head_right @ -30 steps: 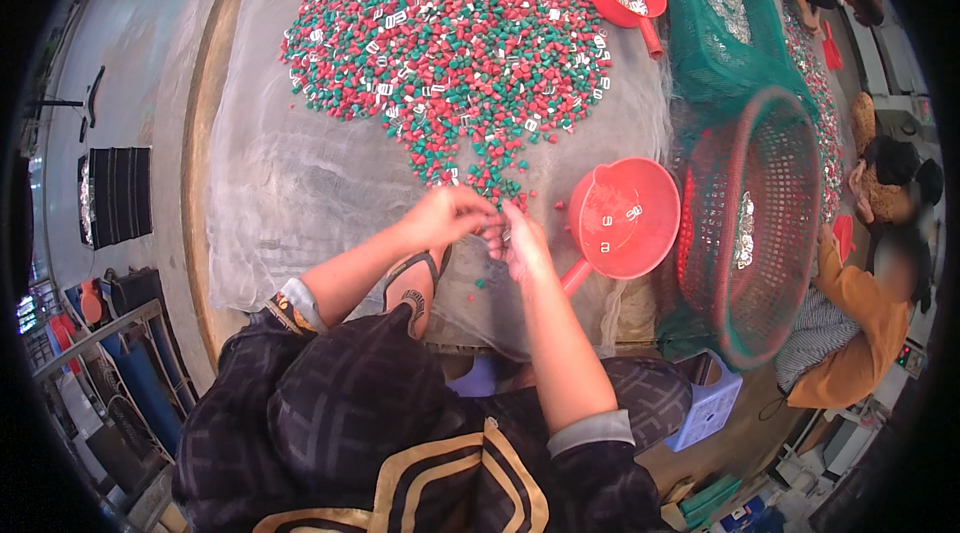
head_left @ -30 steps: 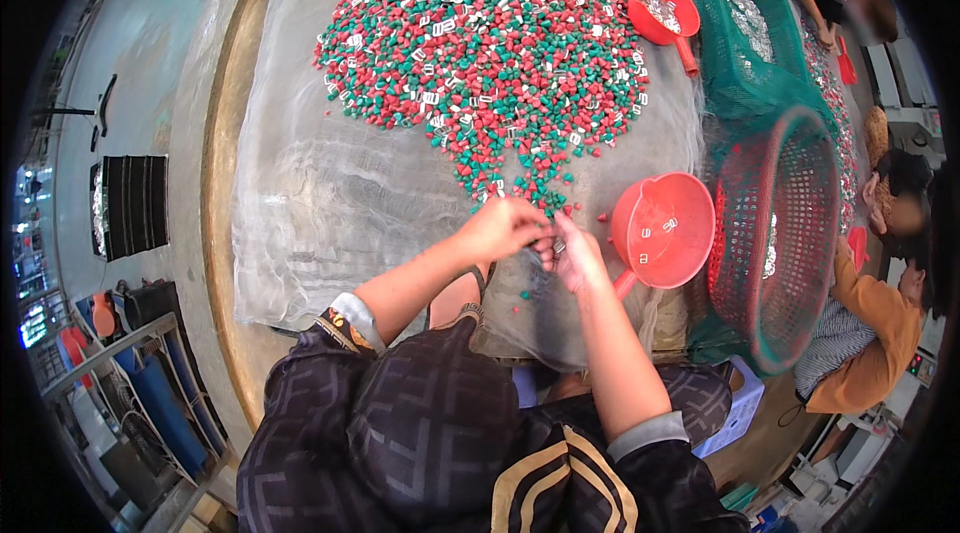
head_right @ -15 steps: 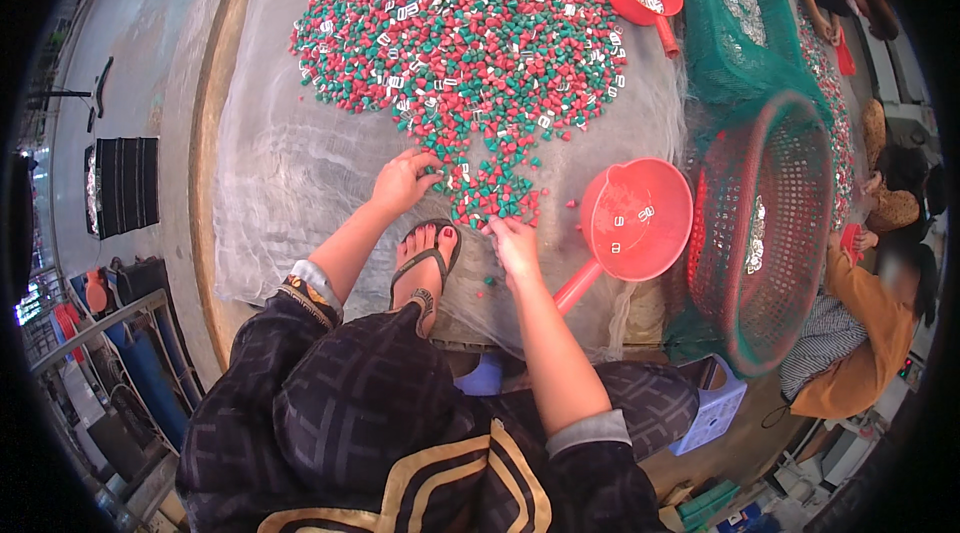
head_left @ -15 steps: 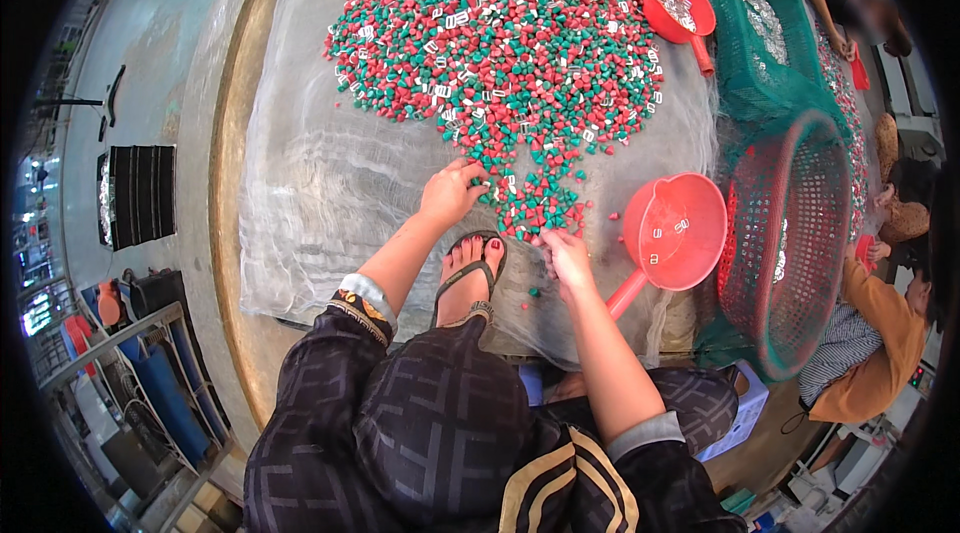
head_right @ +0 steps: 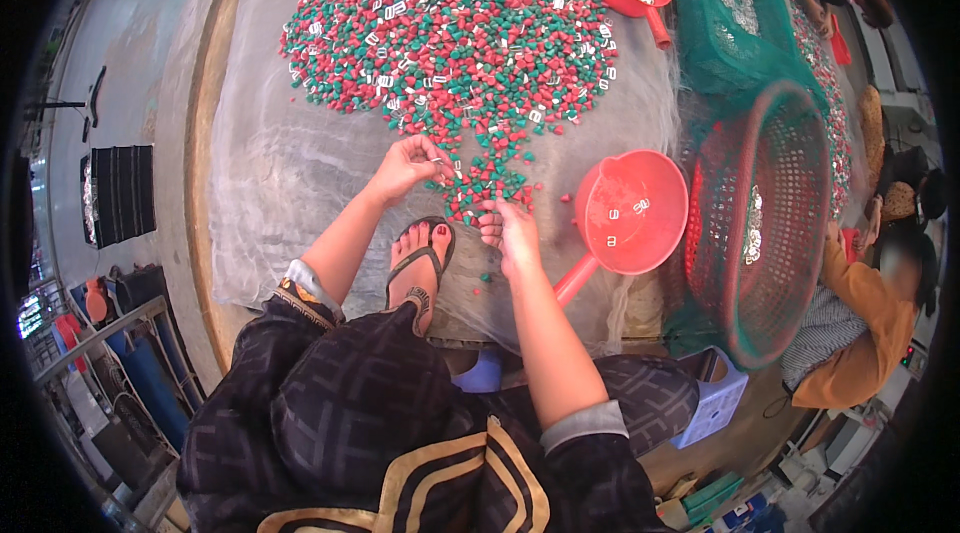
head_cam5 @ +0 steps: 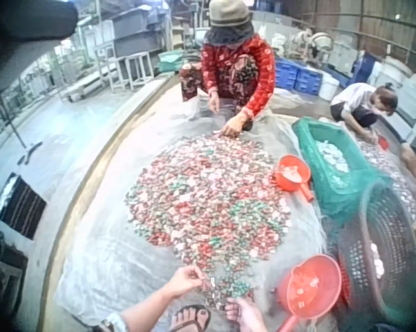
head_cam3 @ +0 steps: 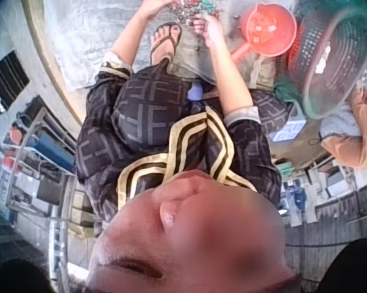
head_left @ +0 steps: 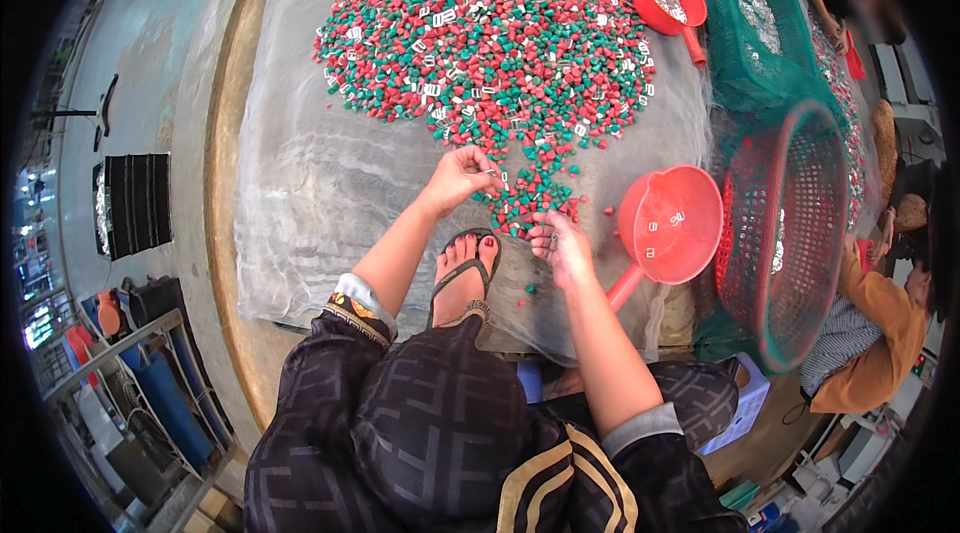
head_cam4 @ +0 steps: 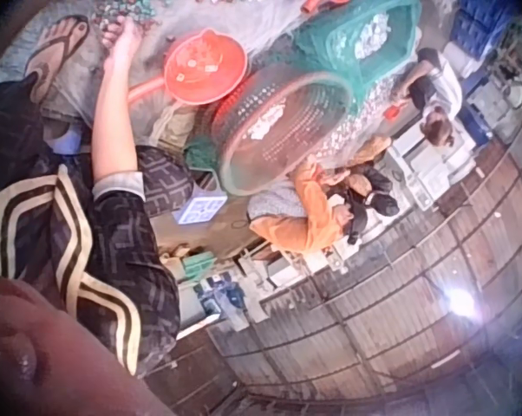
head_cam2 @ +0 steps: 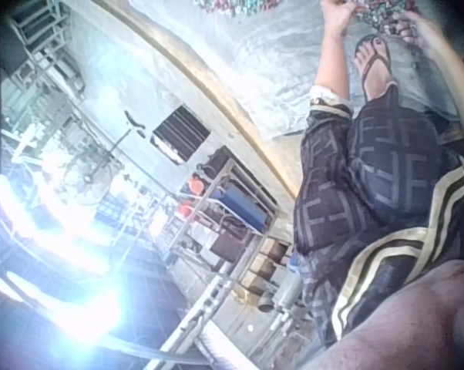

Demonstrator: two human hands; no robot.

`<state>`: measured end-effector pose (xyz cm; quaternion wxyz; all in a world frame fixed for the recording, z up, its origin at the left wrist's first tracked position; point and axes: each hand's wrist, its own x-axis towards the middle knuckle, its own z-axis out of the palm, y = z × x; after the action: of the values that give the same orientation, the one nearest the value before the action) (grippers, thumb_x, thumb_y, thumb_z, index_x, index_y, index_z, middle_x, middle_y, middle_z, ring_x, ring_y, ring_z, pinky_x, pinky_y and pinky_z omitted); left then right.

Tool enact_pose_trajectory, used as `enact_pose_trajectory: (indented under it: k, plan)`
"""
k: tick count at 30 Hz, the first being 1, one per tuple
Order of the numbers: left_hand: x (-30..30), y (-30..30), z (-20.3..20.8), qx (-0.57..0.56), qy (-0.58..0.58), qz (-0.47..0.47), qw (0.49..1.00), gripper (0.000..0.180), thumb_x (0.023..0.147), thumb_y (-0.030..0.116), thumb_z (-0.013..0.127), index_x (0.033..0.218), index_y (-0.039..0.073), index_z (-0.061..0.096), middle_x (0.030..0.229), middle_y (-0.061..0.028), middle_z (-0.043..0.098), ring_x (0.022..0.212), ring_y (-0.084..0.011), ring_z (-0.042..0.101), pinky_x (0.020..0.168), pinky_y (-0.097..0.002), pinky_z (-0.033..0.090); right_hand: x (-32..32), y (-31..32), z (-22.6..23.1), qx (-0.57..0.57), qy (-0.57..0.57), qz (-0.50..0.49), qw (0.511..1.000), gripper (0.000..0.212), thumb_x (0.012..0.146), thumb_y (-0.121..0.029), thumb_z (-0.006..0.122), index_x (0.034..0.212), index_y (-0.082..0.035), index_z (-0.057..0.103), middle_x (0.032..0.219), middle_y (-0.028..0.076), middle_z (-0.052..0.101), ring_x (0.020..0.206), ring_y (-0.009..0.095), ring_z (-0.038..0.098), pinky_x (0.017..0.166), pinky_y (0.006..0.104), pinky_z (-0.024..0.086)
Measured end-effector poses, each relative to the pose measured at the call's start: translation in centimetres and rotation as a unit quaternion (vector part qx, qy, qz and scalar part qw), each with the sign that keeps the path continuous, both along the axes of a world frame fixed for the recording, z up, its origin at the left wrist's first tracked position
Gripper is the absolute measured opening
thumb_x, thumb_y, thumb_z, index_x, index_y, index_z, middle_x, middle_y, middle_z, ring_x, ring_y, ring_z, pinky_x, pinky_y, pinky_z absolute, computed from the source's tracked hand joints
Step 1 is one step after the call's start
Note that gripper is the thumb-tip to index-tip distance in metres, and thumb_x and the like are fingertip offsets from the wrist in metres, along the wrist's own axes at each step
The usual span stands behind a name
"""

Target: The person picks up small white tiles from a large pile on a sheet on the floor and places them into a red plastic bowl.

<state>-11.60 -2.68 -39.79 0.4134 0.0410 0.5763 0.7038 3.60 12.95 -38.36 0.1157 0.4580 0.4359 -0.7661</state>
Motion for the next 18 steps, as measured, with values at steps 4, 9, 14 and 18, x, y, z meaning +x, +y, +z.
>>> enact_pose_trajectory:
  k: [4,9,14,18]
  plan:
    - [-0.8,0.2,-1.4,0.027,0.05,-0.021,0.998,0.021,0.071,-0.005,0.057,0.088,0.005,0.05,0.087,-0.0089,0.059,0.081,-0.0204,0.062,0.064,-0.0306,0.049,-0.7,-0.1,-1.1,0.161,0.018,0.078,0.984,0.029,0.09,-0.026,0.047,0.098,-0.002,0.06,0.07,0.003,0.059,0.055,0.008,0.052,0.047,0.0203,0.042]
    - [-0.1,1.8,-0.7,-0.28,0.519,-0.189,0.785,0.013,0.073,0.007,0.06,0.085,0.005,0.06,0.087,-0.0078,0.06,0.085,-0.0222,0.061,0.07,-0.0316,0.05,-2.9,0.9,-0.6,-0.005,0.017,-0.02,1.0,0.043,0.091,-0.032,0.036,0.113,0.002,0.05,0.088,0.014,0.062,0.067,0.016,0.057,0.058,0.0276,0.047]
    - [0.8,2.2,-0.9,-0.384,0.605,-0.237,0.656,0.014,0.073,0.014,0.058,0.084,0.008,0.064,0.086,-0.008,0.059,0.082,-0.0239,0.061,0.067,-0.0342,0.051,-3.7,1.3,0.1,-0.142,0.047,-0.126,0.981,0.055,0.09,-0.039,0.026,0.12,0.005,0.043,0.106,0.024,0.058,0.083,0.027,0.061,0.072,0.0349,0.049]
    - [1.1,2.5,-1.3,-0.409,0.591,-0.229,0.656,0.011,0.07,0.013,0.06,0.079,0.006,0.062,0.086,-0.0085,0.059,0.082,-0.024,0.061,0.065,-0.0352,0.051,-3.1,1.9,-1.0,-0.069,0.025,-0.088,0.993,0.045,0.087,-0.035,0.041,0.108,0.003,0.055,0.092,0.019,0.063,0.075,0.024,0.062,0.065,0.0317,0.049]
